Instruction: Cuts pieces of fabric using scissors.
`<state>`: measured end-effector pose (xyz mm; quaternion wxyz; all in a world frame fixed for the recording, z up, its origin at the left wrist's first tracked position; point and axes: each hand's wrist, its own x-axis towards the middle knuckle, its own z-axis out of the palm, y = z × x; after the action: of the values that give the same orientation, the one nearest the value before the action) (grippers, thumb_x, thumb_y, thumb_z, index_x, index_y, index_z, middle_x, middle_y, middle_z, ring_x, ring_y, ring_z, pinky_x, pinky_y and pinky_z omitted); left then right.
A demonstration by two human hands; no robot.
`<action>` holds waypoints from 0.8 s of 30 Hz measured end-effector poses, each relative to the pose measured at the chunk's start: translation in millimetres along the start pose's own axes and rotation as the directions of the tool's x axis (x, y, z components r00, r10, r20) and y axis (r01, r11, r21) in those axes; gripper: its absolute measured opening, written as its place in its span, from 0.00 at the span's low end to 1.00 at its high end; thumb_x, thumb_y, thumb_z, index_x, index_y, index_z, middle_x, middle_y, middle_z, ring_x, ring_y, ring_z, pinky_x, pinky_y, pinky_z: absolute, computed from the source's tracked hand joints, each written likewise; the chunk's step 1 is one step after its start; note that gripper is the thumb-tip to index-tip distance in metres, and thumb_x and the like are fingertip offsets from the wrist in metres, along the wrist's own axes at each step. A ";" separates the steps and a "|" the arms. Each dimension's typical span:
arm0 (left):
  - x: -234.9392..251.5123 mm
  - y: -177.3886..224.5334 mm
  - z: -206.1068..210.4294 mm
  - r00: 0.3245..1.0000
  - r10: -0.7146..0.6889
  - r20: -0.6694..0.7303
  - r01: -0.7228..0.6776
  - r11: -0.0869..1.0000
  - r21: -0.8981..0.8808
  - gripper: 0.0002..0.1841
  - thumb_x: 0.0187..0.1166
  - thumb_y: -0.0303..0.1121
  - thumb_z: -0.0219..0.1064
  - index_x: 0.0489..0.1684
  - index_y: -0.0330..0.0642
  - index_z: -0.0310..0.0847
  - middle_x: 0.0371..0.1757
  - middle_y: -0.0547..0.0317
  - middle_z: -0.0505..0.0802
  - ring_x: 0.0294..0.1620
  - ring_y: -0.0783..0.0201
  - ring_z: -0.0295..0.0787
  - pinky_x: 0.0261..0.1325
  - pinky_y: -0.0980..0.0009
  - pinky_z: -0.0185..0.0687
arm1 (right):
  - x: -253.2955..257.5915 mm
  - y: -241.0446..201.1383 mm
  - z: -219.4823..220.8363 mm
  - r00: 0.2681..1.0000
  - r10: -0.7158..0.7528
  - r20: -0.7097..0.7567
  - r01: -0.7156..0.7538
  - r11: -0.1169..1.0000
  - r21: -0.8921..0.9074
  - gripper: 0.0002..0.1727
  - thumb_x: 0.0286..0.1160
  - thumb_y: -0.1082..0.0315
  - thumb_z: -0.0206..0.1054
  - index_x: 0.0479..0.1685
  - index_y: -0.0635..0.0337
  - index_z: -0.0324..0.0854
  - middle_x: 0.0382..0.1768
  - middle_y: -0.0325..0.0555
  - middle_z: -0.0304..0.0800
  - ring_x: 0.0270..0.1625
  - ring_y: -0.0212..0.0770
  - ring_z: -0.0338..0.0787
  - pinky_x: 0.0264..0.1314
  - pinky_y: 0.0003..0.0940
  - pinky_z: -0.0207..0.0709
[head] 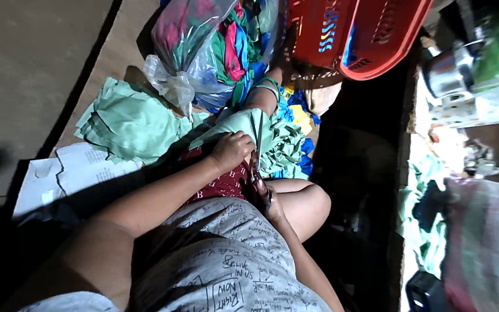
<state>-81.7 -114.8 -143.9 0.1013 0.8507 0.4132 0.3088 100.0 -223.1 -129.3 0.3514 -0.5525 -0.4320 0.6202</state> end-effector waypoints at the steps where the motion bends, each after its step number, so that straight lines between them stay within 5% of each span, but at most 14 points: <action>1: 0.1 -0.7 0.9 1.000 0.008 -0.005 -0.008 1.000 -0.004 0.08 0.76 0.19 0.65 0.42 0.36 0.91 0.47 0.47 0.94 0.51 0.44 0.92 0.47 0.48 0.87 | 0.6 0.6 -1.0 1.000 0.006 -0.004 -0.006 1.000 -0.009 0.29 0.80 0.40 0.59 0.42 0.62 0.85 0.29 0.35 0.90 0.35 0.27 0.89 0.45 0.29 0.85; 3: 0.1 -1.5 0.7 0.999 0.035 0.000 -0.035 0.999 -0.008 0.08 0.76 0.19 0.65 0.42 0.36 0.92 0.45 0.48 0.94 0.52 0.45 0.91 0.47 0.48 0.86 | 4.8 1.6 -4.2 0.999 0.027 0.025 -0.026 0.997 -0.069 0.29 0.79 0.37 0.58 0.38 0.58 0.81 0.27 0.31 0.85 0.31 0.24 0.84 0.40 0.26 0.82; 6: -1.5 -3.5 0.3 0.996 0.085 -0.006 -0.086 0.996 -0.002 0.08 0.77 0.19 0.64 0.39 0.36 0.91 0.44 0.48 0.94 0.55 0.46 0.91 0.51 0.49 0.84 | 14.4 1.6 -14.9 0.980 0.084 0.178 -0.071 0.994 -0.079 0.41 0.68 0.22 0.58 0.48 0.56 0.77 0.37 0.32 0.84 0.41 0.27 0.84 0.47 0.29 0.81; 9: -1.7 -2.5 -0.3 0.993 0.112 -0.026 -0.112 0.993 -0.022 0.08 0.78 0.19 0.63 0.39 0.34 0.90 0.51 0.45 0.94 0.67 0.43 0.87 0.68 0.47 0.80 | 21.3 -7.5 -17.9 0.968 0.108 0.228 -0.091 0.992 -0.087 0.47 0.62 0.16 0.54 0.51 0.56 0.76 0.42 0.35 0.85 0.46 0.30 0.86 0.51 0.31 0.83; 11: -0.6 -3.3 2.2 0.996 0.085 -0.024 -0.086 0.995 -0.059 0.09 0.80 0.20 0.61 0.41 0.35 0.90 0.61 0.43 0.92 0.75 0.40 0.81 0.79 0.43 0.72 | 23.9 -12.4 -15.5 0.971 0.109 0.214 -0.090 0.991 -0.098 0.47 0.65 0.16 0.52 0.50 0.56 0.75 0.41 0.36 0.85 0.46 0.30 0.86 0.51 0.31 0.83; 14: -0.5 -3.3 0.6 0.997 -0.005 0.079 0.010 0.998 -0.064 0.11 0.84 0.23 0.60 0.50 0.40 0.90 0.71 0.47 0.89 0.79 0.38 0.78 0.80 0.35 0.66 | 21.3 -9.3 -4.7 0.993 0.053 0.107 -0.048 0.998 -0.045 0.50 0.64 0.18 0.57 0.54 0.63 0.79 0.38 0.38 0.88 0.42 0.30 0.88 0.49 0.31 0.84; 17: -0.1 -1.6 -2.9 0.988 -0.073 0.137 0.084 0.994 -0.077 0.11 0.85 0.26 0.60 0.54 0.42 0.89 0.71 0.48 0.88 0.79 0.39 0.77 0.78 0.30 0.64 | 13.0 0.5 -1.5 0.999 0.003 0.037 -0.004 0.999 0.040 0.41 0.74 0.31 0.61 0.56 0.67 0.81 0.40 0.41 0.93 0.44 0.31 0.91 0.53 0.33 0.86; 21: 0.3 1.5 -5.6 0.980 -0.082 0.180 0.099 0.992 -0.085 0.12 0.86 0.27 0.60 0.56 0.42 0.89 0.71 0.46 0.88 0.80 0.38 0.76 0.77 0.29 0.63 | 8.7 3.7 -0.8 1.000 0.027 0.010 -0.027 0.999 0.033 0.30 0.78 0.39 0.61 0.46 0.62 0.84 0.30 0.35 0.89 0.34 0.27 0.87 0.43 0.29 0.84; 24: 1.8 1.6 -8.4 0.976 -0.076 0.202 0.092 0.993 -0.074 0.11 0.87 0.27 0.59 0.55 0.42 0.89 0.70 0.46 0.89 0.80 0.37 0.76 0.77 0.29 0.62 | 19.8 -2.1 -9.5 0.986 0.081 0.145 -0.085 0.996 0.019 0.35 0.74 0.29 0.60 0.47 0.57 0.77 0.35 0.33 0.83 0.39 0.26 0.84 0.46 0.28 0.81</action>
<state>-85.0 -115.2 -135.7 0.1903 0.8541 0.4234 0.2347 106.5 -202.8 -135.1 0.3001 -0.5194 -0.4250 0.6779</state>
